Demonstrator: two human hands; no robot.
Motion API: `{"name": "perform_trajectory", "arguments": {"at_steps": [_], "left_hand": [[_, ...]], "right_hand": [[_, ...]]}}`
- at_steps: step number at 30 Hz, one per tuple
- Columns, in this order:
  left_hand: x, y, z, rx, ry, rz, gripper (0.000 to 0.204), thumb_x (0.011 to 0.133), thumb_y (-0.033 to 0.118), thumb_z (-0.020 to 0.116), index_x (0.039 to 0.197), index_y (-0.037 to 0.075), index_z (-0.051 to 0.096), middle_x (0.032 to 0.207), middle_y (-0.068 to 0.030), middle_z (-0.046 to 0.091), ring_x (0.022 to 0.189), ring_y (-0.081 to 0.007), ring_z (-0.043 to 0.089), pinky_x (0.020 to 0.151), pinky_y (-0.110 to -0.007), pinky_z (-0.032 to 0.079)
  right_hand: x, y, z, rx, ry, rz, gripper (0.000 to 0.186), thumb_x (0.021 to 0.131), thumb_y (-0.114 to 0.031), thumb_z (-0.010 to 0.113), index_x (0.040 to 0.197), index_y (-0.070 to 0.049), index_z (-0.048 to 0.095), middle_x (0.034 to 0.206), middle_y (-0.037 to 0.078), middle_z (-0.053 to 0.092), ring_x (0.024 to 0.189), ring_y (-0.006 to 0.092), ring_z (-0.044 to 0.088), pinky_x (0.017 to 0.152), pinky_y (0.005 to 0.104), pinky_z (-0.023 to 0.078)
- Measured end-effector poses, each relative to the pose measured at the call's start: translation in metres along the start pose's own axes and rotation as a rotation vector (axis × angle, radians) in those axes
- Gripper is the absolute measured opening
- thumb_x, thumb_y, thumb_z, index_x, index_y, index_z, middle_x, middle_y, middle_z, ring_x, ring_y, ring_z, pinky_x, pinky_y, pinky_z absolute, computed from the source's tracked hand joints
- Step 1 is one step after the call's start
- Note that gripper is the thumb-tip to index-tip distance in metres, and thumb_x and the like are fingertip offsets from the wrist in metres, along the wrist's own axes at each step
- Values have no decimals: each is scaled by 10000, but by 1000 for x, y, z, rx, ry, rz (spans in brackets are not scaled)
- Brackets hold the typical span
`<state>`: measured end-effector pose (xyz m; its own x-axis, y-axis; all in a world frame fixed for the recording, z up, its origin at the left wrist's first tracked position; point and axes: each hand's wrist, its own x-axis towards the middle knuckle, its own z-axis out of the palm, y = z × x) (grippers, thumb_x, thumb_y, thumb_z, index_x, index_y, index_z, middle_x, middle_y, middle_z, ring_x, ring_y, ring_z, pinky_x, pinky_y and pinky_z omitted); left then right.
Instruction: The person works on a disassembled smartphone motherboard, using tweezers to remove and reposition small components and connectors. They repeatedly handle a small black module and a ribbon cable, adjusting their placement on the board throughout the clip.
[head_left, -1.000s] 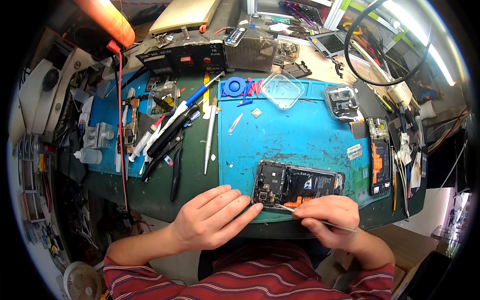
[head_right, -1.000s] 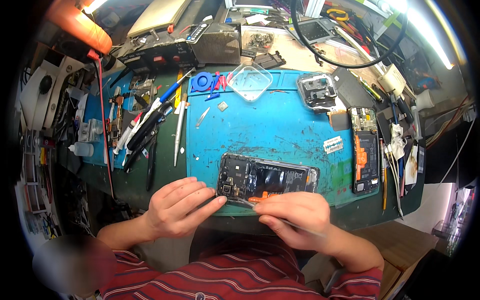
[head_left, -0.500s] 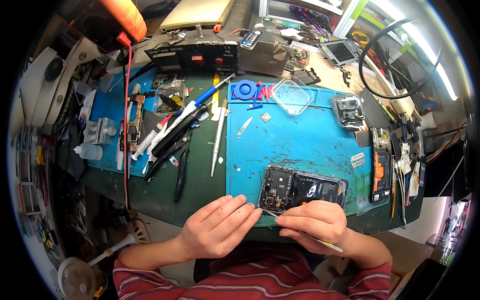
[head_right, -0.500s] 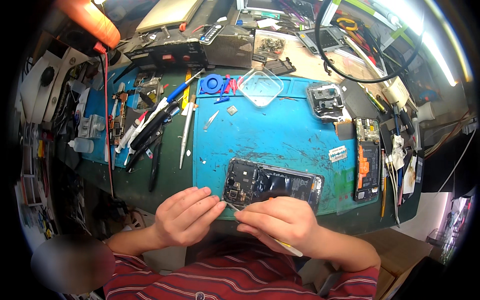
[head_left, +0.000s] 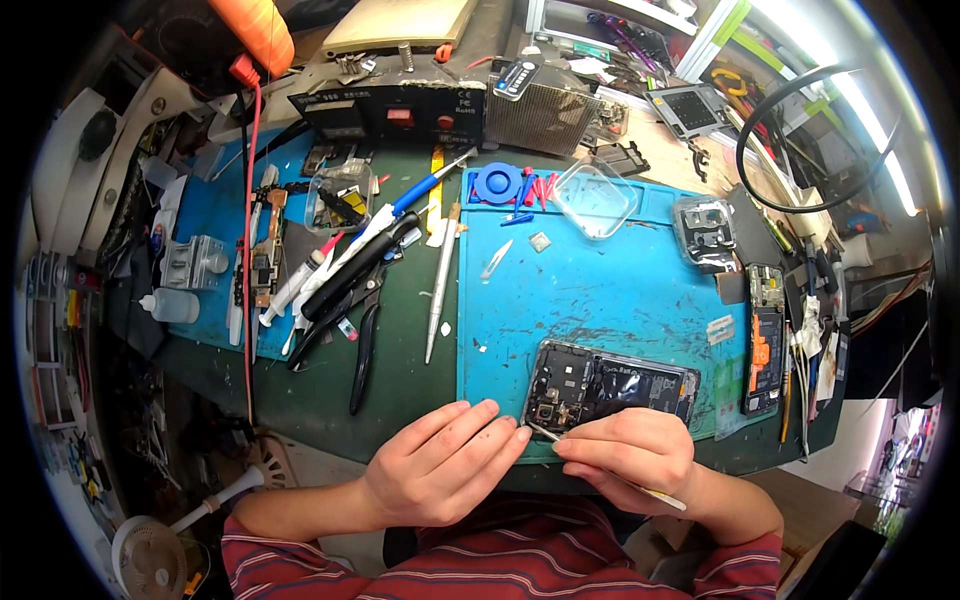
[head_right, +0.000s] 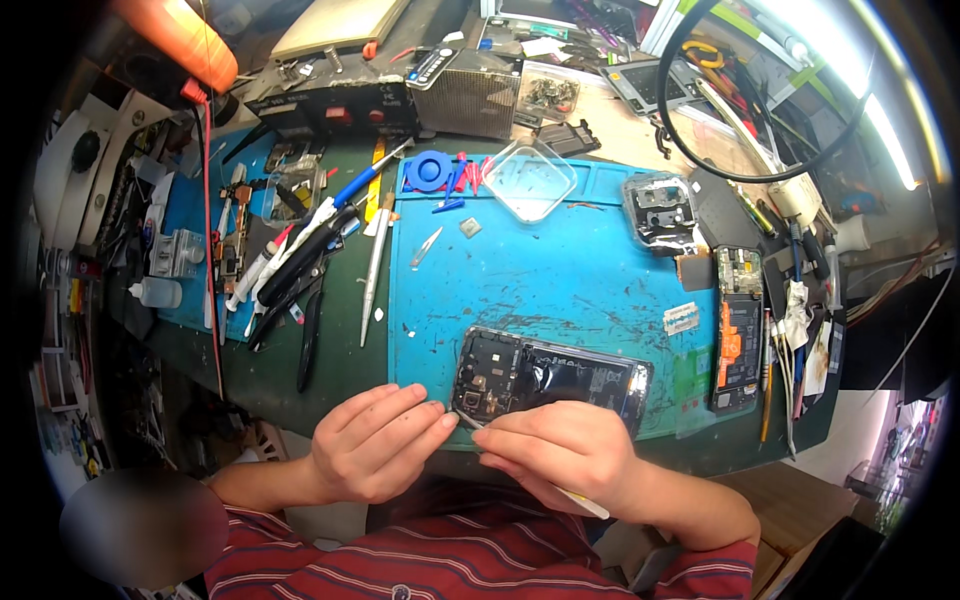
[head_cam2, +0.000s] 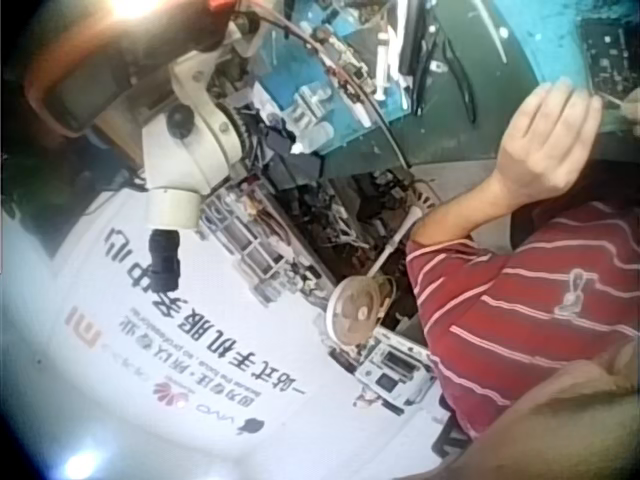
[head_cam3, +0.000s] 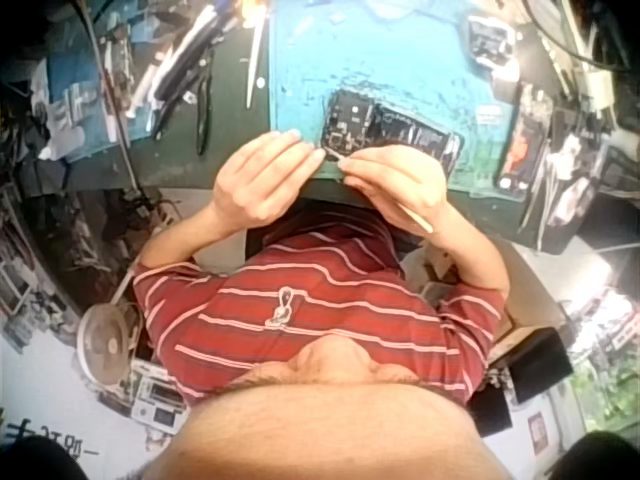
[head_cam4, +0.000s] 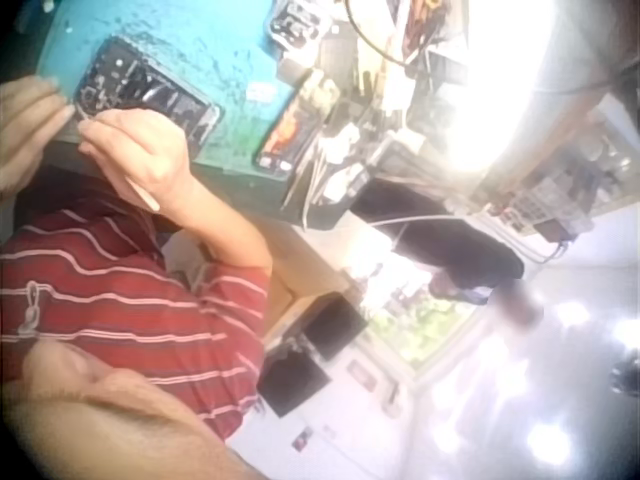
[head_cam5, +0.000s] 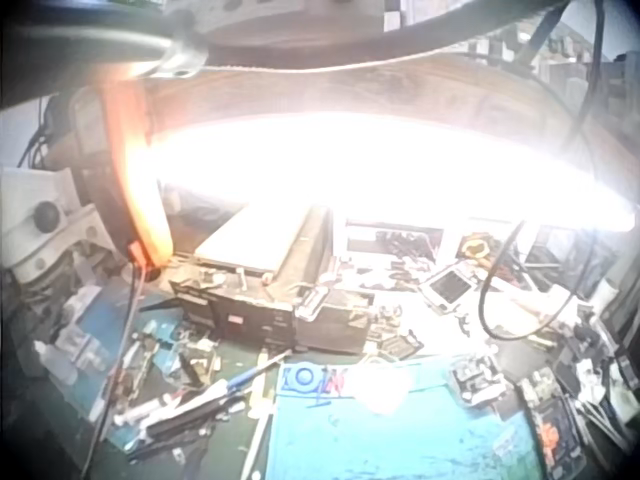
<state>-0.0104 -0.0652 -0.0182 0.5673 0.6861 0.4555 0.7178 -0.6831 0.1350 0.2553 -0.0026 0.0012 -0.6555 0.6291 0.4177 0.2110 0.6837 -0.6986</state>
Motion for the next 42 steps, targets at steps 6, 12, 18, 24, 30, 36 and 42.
{"name": "perform_trajectory", "arguments": {"at_steps": [6, 12, 18, 24, 30, 36, 42], "left_hand": [[1, 1, 0, 7, 3, -3, 316, 963, 169, 648, 1219, 86, 813, 1230, -27, 735, 1164, -210, 711, 1029, -377, 581], [5, 0, -3, -7, -19, 1, 311, 953, 166, 653, 1208, 91, 814, 1221, -21, 735, 1158, -203, 705, 1022, -375, 572], [5, -5, -4, -120, 2, -45, 381, 921, 192, 712, 1279, 83, 781, 1174, -20, 737, 1144, -200, 703, 983, -339, 563], [51, -21, -15, -245, -186, -129, 605, 889, 307, 782, 1423, 41, 680, 1153, -76, 680, 930, -245, 660, 787, -370, 525], [61, -24, -6, -198, -240, -71, 599, 896, 327, 771, 1422, 53, 681, 1050, -46, 630, 824, -222, 594, 698, -363, 491], [59, -33, 5, -247, -138, -40, 550, 859, 254, 792, 1375, 75, 727, 1000, -28, 627, 766, -211, 580, 650, -352, 496], [61, -36, 8, -255, -156, -33, 547, 863, 276, 798, 1381, 109, 739, 1008, -22, 629, 780, -210, 583, 649, -353, 505]], "right_hand": [[-2, 0, 0, 10, 3, 16, 244, 840, -52, 884, 1069, -29, 803, 963, 105, 802, 754, 229, 766, 623, 323, 597], [-2, 1, -1, 30, -1, 13, 278, 836, -39, 891, 1094, -19, 789, 981, 115, 793, 776, 242, 770, 645, 332, 615], [-7, -4, -19, 92, 116, 87, 244, 878, -49, 880, 1101, -8, 789, 938, 121, 798, 772, 256, 775, 674, 345, 636], [8, 19, -33, -10, 104, 194, 213, 891, 16, 833, 1099, -2, 791, 987, 156, 784, 833, 277, 769, 694, 359, 612], [10, 22, -30, 2, 89, 175, 202, 890, 19, 833, 1084, -3, 784, 955, 137, 781, 814, 279, 763, 689, 354, 606], [5, 26, -28, 45, 145, 207, 195, 888, 26, 832, 1077, 6, 786, 936, 143, 780, 780, 279, 754, 665, 353, 599], [5, 26, -29, 28, 128, 192, 174, 891, 23, 828, 1061, 4, 792, 933, 140, 784, 784, 279, 758, 669, 356, 604]]}}
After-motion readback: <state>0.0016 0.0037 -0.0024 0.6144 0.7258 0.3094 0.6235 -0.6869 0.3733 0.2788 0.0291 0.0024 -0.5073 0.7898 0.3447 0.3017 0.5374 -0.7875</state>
